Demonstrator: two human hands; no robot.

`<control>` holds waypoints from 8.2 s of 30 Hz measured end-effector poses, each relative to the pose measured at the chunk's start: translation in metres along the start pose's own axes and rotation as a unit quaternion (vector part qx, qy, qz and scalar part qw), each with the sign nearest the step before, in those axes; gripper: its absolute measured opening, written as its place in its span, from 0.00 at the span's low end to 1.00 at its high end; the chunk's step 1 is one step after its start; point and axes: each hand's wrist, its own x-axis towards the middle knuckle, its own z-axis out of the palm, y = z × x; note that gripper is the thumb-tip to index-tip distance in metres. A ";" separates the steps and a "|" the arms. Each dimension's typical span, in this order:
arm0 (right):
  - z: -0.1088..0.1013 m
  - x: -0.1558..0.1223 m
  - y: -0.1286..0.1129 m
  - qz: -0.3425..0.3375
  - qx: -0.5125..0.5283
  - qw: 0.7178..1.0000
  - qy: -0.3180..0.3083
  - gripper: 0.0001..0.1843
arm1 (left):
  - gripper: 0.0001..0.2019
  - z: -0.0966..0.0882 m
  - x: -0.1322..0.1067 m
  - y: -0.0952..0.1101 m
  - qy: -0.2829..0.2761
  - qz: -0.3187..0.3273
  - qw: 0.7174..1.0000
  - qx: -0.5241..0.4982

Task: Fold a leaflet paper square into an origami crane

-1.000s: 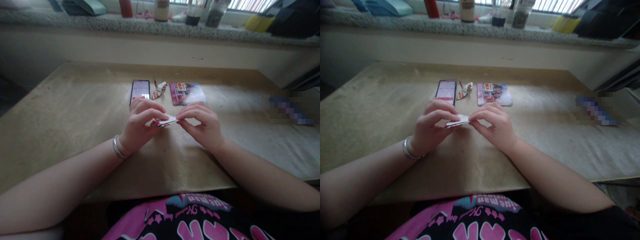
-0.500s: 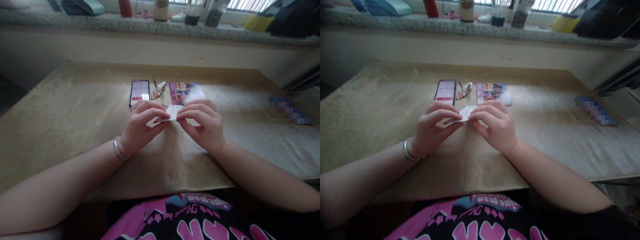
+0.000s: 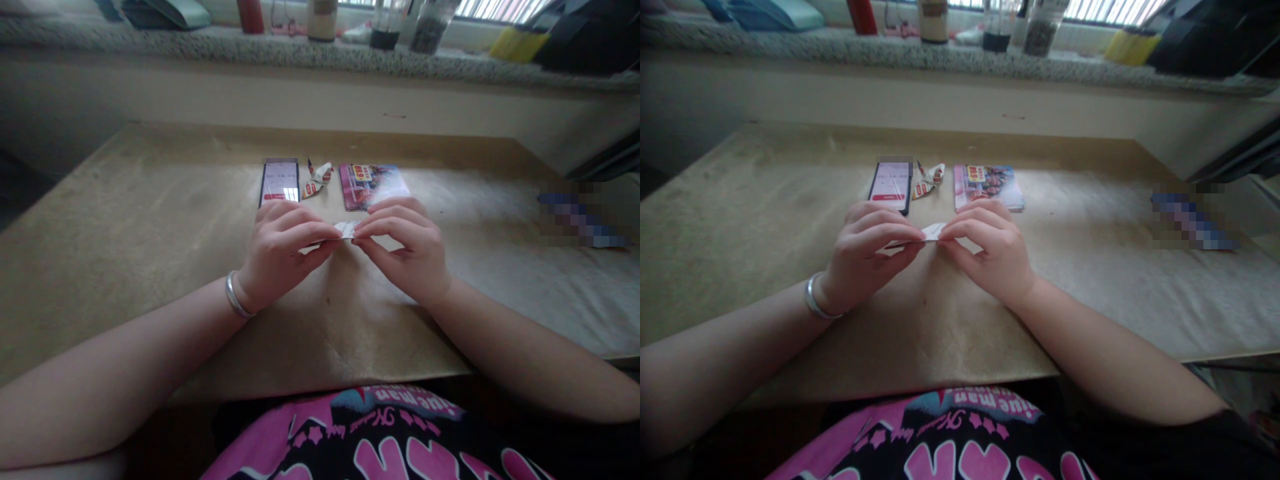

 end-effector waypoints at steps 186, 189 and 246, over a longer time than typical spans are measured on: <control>0.024 -0.009 0.018 0.451 0.344 0.820 -0.082 0.22 | 0.17 0.017 -0.008 -0.008 -0.101 -0.329 0.875 -0.340; 0.024 -0.008 0.016 0.457 0.360 0.809 -0.084 0.23 | 0.18 0.019 -0.008 -0.007 -0.073 -0.332 0.857 -0.387; 0.041 -0.013 0.017 0.390 0.398 0.816 -0.150 0.17 | 0.09 0.032 -0.009 -0.004 -0.138 -0.401 0.822 -0.379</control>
